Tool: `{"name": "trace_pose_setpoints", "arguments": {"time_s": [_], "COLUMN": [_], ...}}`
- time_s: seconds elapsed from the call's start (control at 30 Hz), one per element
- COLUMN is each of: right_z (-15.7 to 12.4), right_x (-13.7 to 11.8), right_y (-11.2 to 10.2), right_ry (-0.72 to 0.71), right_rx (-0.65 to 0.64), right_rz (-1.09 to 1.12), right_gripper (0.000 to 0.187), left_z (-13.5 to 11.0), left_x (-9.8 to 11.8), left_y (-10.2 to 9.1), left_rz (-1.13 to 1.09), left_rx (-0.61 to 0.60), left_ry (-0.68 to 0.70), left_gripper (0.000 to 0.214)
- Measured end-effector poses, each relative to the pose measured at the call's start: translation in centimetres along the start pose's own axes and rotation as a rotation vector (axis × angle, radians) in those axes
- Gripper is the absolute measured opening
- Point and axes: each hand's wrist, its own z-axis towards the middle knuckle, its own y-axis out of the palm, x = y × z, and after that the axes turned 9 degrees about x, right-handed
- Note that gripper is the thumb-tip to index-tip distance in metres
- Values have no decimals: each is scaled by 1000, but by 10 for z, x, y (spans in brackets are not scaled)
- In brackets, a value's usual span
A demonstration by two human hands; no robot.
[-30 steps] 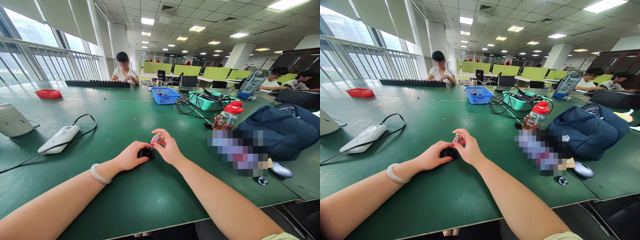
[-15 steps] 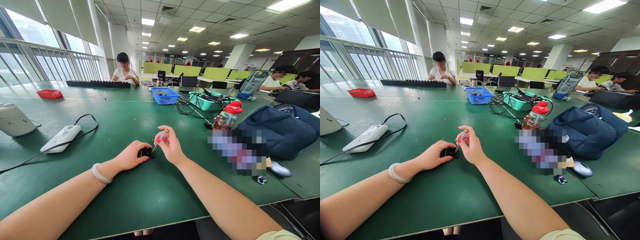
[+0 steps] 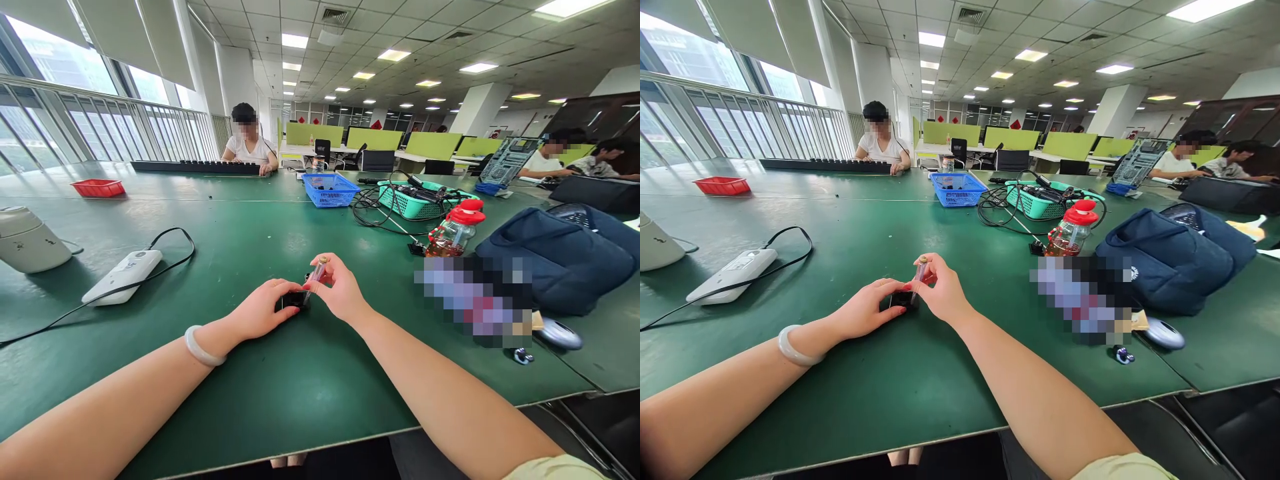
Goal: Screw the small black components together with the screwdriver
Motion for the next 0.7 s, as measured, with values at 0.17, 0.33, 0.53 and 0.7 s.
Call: {"name": "trace_pose_setpoints", "arguments": {"time_s": [0.17,0.33,0.53,0.7], "right_z": [3,13,18,13], "right_x": [-6,-3,15,12], "right_y": [-5,-14,-20,-15], "right_ry": [26,30,32,7], "right_rx": [82,327,353,236], "right_rz": [270,287,34,-81], "right_gripper": [39,33,22,14], "left_z": [-2,-3,-7,-10], "left_x": [2,4,7,5], "left_y": [0,-3,-7,-6], "left_rz": [37,132,451,504], "left_rx": [22,88,167,80], "left_ry": [34,58,-63,-122], "left_gripper": [37,38,46,45]}}
